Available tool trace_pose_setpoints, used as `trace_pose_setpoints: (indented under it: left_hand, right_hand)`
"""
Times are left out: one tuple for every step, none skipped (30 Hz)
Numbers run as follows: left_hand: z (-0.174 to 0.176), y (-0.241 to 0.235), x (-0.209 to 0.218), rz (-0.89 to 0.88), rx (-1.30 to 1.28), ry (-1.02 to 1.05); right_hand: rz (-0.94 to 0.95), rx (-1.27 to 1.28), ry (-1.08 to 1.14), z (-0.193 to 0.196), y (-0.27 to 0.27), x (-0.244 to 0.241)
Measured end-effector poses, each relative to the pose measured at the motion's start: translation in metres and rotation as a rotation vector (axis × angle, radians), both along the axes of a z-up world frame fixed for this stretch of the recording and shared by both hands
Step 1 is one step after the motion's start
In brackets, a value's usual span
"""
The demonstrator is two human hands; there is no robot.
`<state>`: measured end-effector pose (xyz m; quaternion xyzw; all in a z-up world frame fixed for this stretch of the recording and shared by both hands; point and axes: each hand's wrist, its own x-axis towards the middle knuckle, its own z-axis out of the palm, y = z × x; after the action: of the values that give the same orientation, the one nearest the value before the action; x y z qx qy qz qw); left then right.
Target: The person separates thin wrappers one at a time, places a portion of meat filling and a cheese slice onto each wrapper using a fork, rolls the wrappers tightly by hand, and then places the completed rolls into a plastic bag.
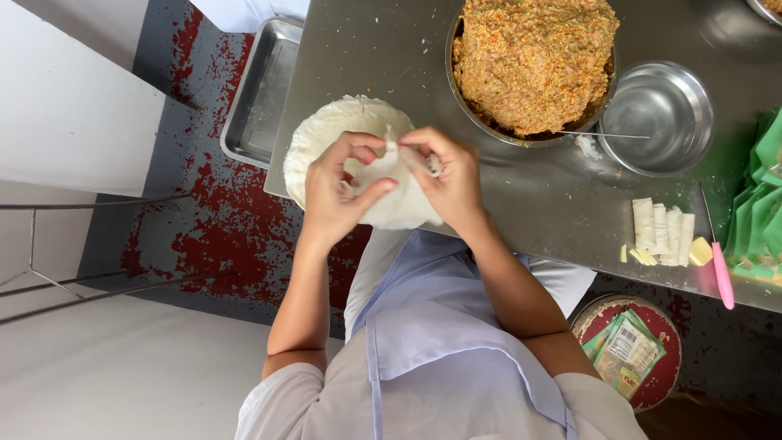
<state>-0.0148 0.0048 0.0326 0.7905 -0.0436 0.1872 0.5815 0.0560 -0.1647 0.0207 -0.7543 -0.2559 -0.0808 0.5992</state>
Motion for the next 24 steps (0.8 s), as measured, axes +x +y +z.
trace_pose_setpoints:
  left_hand:
    - [-0.005, -0.005, -0.001, -0.003, -0.001, 0.003]
    - [-0.009, -0.010, 0.001, 0.049, 0.094, 0.010]
    - [-0.012, -0.015, 0.002, 0.101, 0.189, 0.017]
    - [-0.013, -0.011, 0.003, 0.095, 0.190, 0.015]
    - [-0.014, -0.007, 0.003, 0.193, 0.263, 0.020]
    - [-0.015, -0.003, 0.003, 0.293, 0.337, 0.025]
    - [-0.018, -0.004, 0.005, 0.289, 0.338, 0.022]
    - [-0.022, -0.005, 0.005, 0.299, 0.342, -0.003]
    - [-0.025, -0.006, 0.006, 0.309, 0.347, -0.029]
    - [-0.024, -0.011, 0.003, 0.304, 0.347, -0.028]
    - [-0.023, -0.015, 0.001, 0.291, 0.315, -0.061]
    - [-0.021, -0.019, 0.001, 0.279, 0.283, -0.099]
    - [-0.030, -0.014, 0.001, 0.274, 0.285, -0.104]
    - [-0.039, -0.009, -0.001, 0.300, 0.172, -0.111]
    - [-0.048, -0.004, -0.003, 0.324, 0.058, -0.116]
    - [-0.051, -0.001, -0.002, 0.328, 0.059, -0.119]
    - [-0.054, 0.002, -0.001, 0.324, -0.002, -0.130]
    - [-0.058, 0.004, -0.001, 0.315, -0.064, -0.137]
    - [-0.051, 0.001, -0.003, 0.313, -0.063, -0.136]
    - [-0.045, -0.002, -0.003, 0.296, -0.146, -0.130]
    - [-0.039, -0.005, -0.004, 0.279, -0.229, -0.123]
    - [-0.038, 0.000, -0.005, 0.277, -0.229, -0.124]
    - [-0.036, 0.005, -0.005, 0.298, -0.324, -0.118]
    - [-0.035, 0.010, -0.006, 0.321, -0.418, -0.114]
  right_hand:
    - [-0.003, -0.001, 0.003, 0.000, -0.001, -0.003]
    - [-0.023, -0.052, -0.075, 0.000, -0.003, -0.004]
    - [-0.043, -0.104, -0.153, 0.000, -0.004, -0.005]
    - [-0.048, -0.103, -0.154, 0.000, -0.010, -0.002]
    - [-0.081, -0.102, -0.149, 0.000, -0.015, 0.002]
    - [-0.112, -0.100, -0.145, 0.000, -0.021, 0.006]
    - [-0.116, -0.098, -0.146, -0.002, -0.019, 0.008]
    - [-0.066, -0.076, -0.122, -0.004, -0.017, 0.008]
    - [-0.015, -0.054, -0.097, -0.007, -0.015, 0.008]
    - [-0.019, -0.054, -0.095, -0.008, -0.014, 0.004]
    - [0.005, -0.031, -0.042, -0.009, -0.012, -0.001]
    - [0.029, -0.006, 0.006, -0.009, -0.010, -0.002]
    - [0.024, -0.004, 0.003, -0.001, -0.011, 0.000]
    - [0.045, 0.038, 0.033, 0.007, -0.013, 0.002]
    - [0.066, 0.080, 0.064, 0.015, -0.014, 0.003]
    - [0.069, 0.081, 0.062, 0.008, -0.016, 0.004]
    - [0.066, 0.069, 0.054, 0.002, -0.018, 0.006]
    - [0.058, 0.057, 0.049, -0.005, -0.021, 0.005]
    - [0.057, 0.058, 0.050, -0.005, -0.022, 0.004]
    - [0.065, 0.037, 0.042, -0.005, -0.023, 0.004]
    - [0.074, 0.017, 0.033, -0.005, -0.024, 0.004]
    - [0.072, 0.018, 0.032, -0.003, -0.027, 0.006]
    - [0.051, 0.037, 0.033, -0.002, -0.031, 0.007]
    - [0.033, 0.057, 0.032, 0.000, -0.034, 0.009]
